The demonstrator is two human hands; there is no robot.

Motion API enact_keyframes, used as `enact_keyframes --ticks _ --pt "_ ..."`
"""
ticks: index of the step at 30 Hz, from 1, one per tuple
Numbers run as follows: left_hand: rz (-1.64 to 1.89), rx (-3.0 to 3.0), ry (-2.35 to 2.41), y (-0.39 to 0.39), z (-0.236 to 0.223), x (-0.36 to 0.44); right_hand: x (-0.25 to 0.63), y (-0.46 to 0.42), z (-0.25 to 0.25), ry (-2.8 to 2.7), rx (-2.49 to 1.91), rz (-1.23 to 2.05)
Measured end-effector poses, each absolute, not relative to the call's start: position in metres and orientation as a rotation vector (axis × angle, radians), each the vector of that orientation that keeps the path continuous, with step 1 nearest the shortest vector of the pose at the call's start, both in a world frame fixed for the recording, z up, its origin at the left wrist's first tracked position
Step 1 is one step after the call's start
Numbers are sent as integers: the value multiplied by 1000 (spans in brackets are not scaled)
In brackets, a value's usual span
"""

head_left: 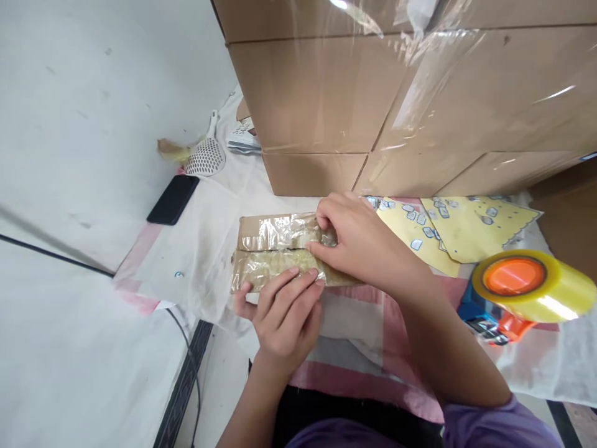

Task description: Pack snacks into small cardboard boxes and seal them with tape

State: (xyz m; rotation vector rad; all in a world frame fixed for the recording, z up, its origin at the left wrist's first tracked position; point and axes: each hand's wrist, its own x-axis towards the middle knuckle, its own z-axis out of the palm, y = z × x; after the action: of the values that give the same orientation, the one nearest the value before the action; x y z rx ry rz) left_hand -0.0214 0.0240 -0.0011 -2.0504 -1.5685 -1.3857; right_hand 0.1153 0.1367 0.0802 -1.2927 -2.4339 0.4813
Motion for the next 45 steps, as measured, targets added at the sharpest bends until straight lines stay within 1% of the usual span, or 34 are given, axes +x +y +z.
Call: enact_keyframes --ticks 10,16,23,34,42,44,45 --pt "-1514 -2092 -1598 27 -3 -22 114 140 78 -2439 -1358 437" --pt "-1491 -2042 -1608 30 -11 -22 116 142 76 -2424 -1328 442" --pt "-1444 -2128 -1368 39 -16 -36 114 139 76 -2443 -1343 403" --pt "-1411 -2143 -1478 39 -22 -38 113 142 75 -2459 -1330 378" --pt "-1338 -2179 -1522 36 -16 -40 114 140 74 -2464 -1320 356" --pt "-1399 -2184 -1480 37 -16 -43 115 140 74 -2464 -1304 364" --pt "-1492 -2160 -1438 37 -17 -47 115 140 74 -2462 -1299 368"
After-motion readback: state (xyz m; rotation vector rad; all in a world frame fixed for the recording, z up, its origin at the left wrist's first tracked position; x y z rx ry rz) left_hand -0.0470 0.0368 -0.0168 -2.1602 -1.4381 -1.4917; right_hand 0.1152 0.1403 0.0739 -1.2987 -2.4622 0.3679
